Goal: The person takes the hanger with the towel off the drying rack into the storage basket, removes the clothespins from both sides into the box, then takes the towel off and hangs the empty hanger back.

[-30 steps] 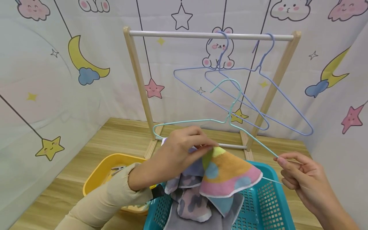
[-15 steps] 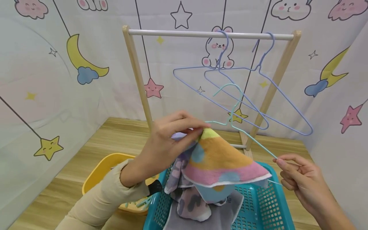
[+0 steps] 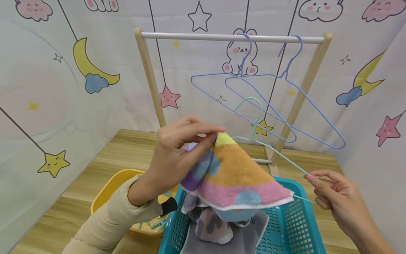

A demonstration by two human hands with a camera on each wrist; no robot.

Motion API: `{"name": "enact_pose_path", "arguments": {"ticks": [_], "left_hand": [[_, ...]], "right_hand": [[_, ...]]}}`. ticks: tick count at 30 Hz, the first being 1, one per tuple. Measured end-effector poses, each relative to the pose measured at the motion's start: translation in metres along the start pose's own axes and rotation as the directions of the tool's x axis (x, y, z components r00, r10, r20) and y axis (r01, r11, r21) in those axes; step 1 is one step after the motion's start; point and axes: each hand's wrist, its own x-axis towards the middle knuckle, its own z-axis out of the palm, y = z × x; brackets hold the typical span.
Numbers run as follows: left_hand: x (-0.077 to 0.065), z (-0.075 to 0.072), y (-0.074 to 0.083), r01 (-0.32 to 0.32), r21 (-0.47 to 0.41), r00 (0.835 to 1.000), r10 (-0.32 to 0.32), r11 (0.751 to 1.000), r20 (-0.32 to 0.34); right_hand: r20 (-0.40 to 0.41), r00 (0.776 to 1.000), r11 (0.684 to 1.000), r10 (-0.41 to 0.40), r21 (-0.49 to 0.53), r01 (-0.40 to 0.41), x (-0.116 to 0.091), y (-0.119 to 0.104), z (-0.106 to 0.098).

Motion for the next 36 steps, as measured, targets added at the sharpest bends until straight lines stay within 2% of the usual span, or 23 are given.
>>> {"name": "enact_pose_path", "arguments": {"ticks": [3,7,15,21,26,36], "left_hand": [[0.001,-0.001,0.001,-0.006,-0.008,1.000,0.006,1.000,-0.020],[0.002,-0.001,0.001,-0.007,-0.011,1.000,0.006,1.000,-0.029],[0.003,0.002,0.002,-0.051,-0.033,0.997,0.049,0.998,-0.057],[0.003,0.010,-0.002,-0.069,-0.016,0.997,0.068,0.998,-0.033],[0.000,0.016,-0.005,-0.070,0.018,0.998,0.069,0.997,0.011],[-0.010,0.013,-0.014,0.022,0.039,0.995,-0.026,0.999,0.093]], "right_hand": [[-0.049,0.999,0.999,0.021,-0.044,-0.023,-0.001,-0.001,0.000],[-0.067,0.997,0.999,0.027,-0.044,-0.030,-0.002,-0.002,-0.002],[-0.053,0.998,0.999,-0.034,0.022,0.035,-0.003,-0.003,-0.009],[0.014,0.995,0.990,-0.102,0.100,0.101,-0.001,-0.004,-0.011],[0.021,0.994,0.988,-0.109,0.111,0.106,0.000,-0.006,-0.009],[0.026,0.995,0.993,-0.096,0.072,0.094,-0.002,-0.007,-0.005]]}}
